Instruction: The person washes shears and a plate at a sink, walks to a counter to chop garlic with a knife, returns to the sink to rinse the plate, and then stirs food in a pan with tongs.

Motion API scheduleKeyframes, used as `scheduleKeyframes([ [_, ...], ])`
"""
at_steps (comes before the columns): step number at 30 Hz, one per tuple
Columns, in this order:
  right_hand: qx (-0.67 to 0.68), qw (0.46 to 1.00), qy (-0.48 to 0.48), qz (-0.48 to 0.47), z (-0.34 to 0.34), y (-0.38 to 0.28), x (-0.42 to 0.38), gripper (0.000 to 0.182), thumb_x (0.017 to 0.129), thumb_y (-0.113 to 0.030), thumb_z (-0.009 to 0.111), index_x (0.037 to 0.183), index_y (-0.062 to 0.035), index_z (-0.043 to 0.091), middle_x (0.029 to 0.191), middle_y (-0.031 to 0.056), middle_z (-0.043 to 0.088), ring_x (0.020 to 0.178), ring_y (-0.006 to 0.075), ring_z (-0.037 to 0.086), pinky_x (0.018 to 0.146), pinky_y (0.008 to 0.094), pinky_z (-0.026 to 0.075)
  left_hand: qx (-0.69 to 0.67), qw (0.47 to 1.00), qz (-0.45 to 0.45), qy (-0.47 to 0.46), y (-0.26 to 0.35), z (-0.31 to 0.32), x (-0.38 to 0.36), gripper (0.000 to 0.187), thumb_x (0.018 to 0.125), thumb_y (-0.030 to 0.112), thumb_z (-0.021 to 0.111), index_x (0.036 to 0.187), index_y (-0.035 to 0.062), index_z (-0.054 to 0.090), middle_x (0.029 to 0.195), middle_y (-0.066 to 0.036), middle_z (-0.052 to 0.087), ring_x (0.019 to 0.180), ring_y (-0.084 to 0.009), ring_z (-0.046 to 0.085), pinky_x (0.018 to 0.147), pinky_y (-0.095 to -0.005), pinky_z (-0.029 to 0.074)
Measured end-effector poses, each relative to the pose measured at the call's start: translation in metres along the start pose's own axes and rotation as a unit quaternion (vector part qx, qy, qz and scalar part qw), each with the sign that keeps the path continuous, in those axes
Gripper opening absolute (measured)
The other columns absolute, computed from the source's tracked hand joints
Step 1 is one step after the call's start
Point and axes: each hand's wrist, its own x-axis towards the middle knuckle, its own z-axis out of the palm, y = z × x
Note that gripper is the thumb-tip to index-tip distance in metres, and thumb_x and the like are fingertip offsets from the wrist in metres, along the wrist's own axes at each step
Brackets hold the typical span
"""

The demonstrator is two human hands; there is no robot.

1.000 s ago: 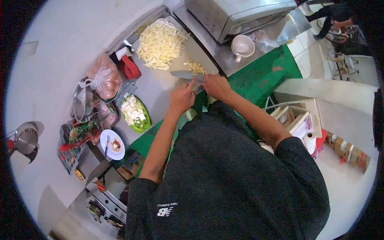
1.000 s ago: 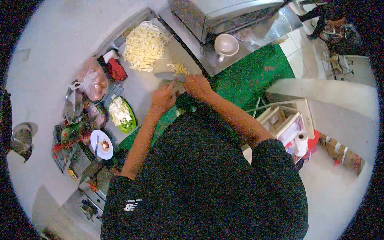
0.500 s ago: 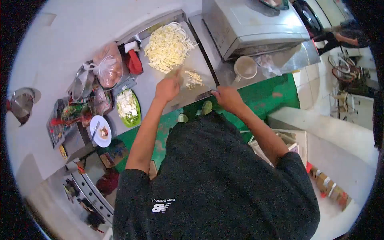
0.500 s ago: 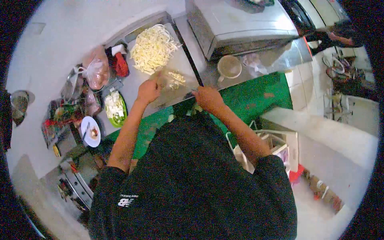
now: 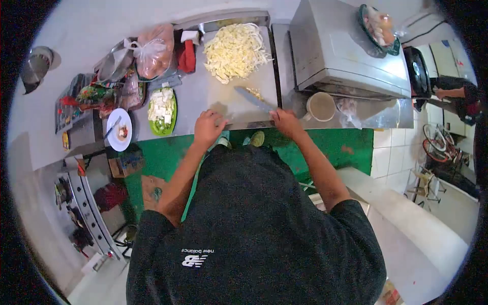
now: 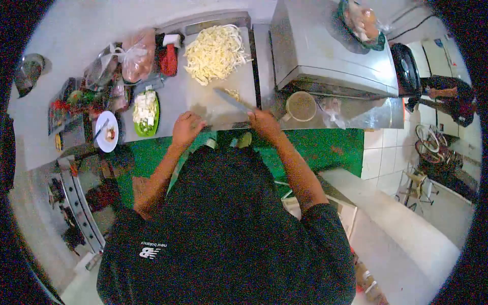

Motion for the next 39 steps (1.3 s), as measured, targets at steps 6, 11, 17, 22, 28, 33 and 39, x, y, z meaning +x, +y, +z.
scheduleKeyframes([
  [6, 0.043, 0.995, -0.064, -0.061, -0.001, -0.013, -0.003, 0.039, 0.099, -0.038, 0.048, 0.090, -0.0013, 0.058, 0.077, 0.0265, 0.063, 0.074, 0.0495, 0.060, 0.070, 0.0576, 0.048, -0.015, 0.997, -0.075, -0.018, -0.010, 0.006, -0.010, 0.023, 0.081, 0.023, 0.068, 0.098, 0.0065, 0.069, 0.095, -0.013, 0.066, 0.095, -0.0330, 0.061, 0.083, -0.0430, 0.050],
  [11, -0.022, 0.989, -0.125, -0.074, 0.024, -0.031, 0.004, 0.036, 0.101, -0.034, 0.046, 0.092, -0.0019, 0.059, 0.079, 0.0260, 0.063, 0.074, 0.0484, 0.060, 0.068, 0.0573, 0.046, -0.031, 0.986, -0.143, 0.076, -0.032, -0.014, -0.028, 0.015, 0.079, 0.016, 0.064, 0.090, 0.0067, 0.069, 0.096, -0.014, 0.066, 0.094, -0.0355, 0.061, 0.086, -0.0450, 0.049],
  [17, -0.034, 0.997, -0.051, -0.040, 0.010, -0.036, 0.023, 0.030, 0.098, -0.030, 0.049, 0.099, -0.0030, 0.061, 0.087, 0.0255, 0.063, 0.082, 0.0455, 0.061, 0.073, 0.0547, 0.048, -0.027, 0.993, -0.095, -0.070, 0.008, -0.029, 0.015, 0.023, 0.082, 0.025, 0.057, 0.091, 0.0110, 0.073, 0.122, -0.013, 0.061, 0.118, -0.0353, 0.051, 0.095, -0.0529, 0.043],
  [22, -0.061, 0.992, 0.016, -0.113, 0.055, -0.044, 0.040, 0.033, 0.093, -0.027, 0.059, 0.112, -0.0009, 0.060, 0.097, 0.0254, 0.061, 0.090, 0.0436, 0.061, 0.077, 0.0502, 0.049, 0.054, 0.996, 0.008, -0.075, 0.009, -0.005, 0.057, 0.034, 0.081, 0.018, 0.058, 0.113, 0.0146, 0.068, 0.140, -0.011, 0.050, 0.133, -0.0341, 0.042, 0.101, -0.0523, 0.039],
  [28, -0.185, 0.967, 0.146, -0.095, 0.075, -0.099, 0.043, 0.042, 0.090, -0.025, 0.064, 0.123, 0.0009, 0.056, 0.114, 0.0211, 0.061, 0.108, 0.0421, 0.055, 0.094, 0.0500, 0.042, -0.011, 1.000, 0.017, 0.010, -0.005, 0.018, 0.077, 0.049, 0.078, 0.014, 0.064, 0.126, 0.0101, 0.060, 0.138, -0.014, 0.051, 0.133, -0.0327, 0.042, 0.107, -0.0483, 0.035],
  [33, 0.129, 0.948, 0.239, -0.165, 0.071, -0.226, 0.058, 0.056, 0.099, -0.036, 0.050, 0.137, 0.0043, 0.043, 0.145, 0.0260, 0.042, 0.137, 0.0417, 0.037, 0.111, 0.0467, 0.029, -0.777, 0.534, -0.330, -0.038, -0.013, 0.016, 0.091, 0.049, 0.087, 0.036, 0.064, 0.129, 0.0095, 0.061, 0.139, -0.019, 0.051, 0.130, -0.0354, 0.044, 0.106, -0.0463, 0.036],
  [39, -0.140, 0.988, 0.050, 0.034, 0.106, -0.191, 0.079, 0.064, 0.099, -0.038, 0.049, 0.144, 0.0054, 0.035, 0.147, 0.0297, 0.036, 0.140, 0.0423, 0.031, 0.113, 0.0500, 0.026, -0.432, 0.814, -0.093, -0.376, -0.106, -0.138, 0.051, 0.047, 0.088, 0.035, 0.064, 0.124, 0.0042, 0.060, 0.126, -0.018, 0.059, 0.112, -0.0257, 0.056, 0.095, -0.0399, 0.045],
])
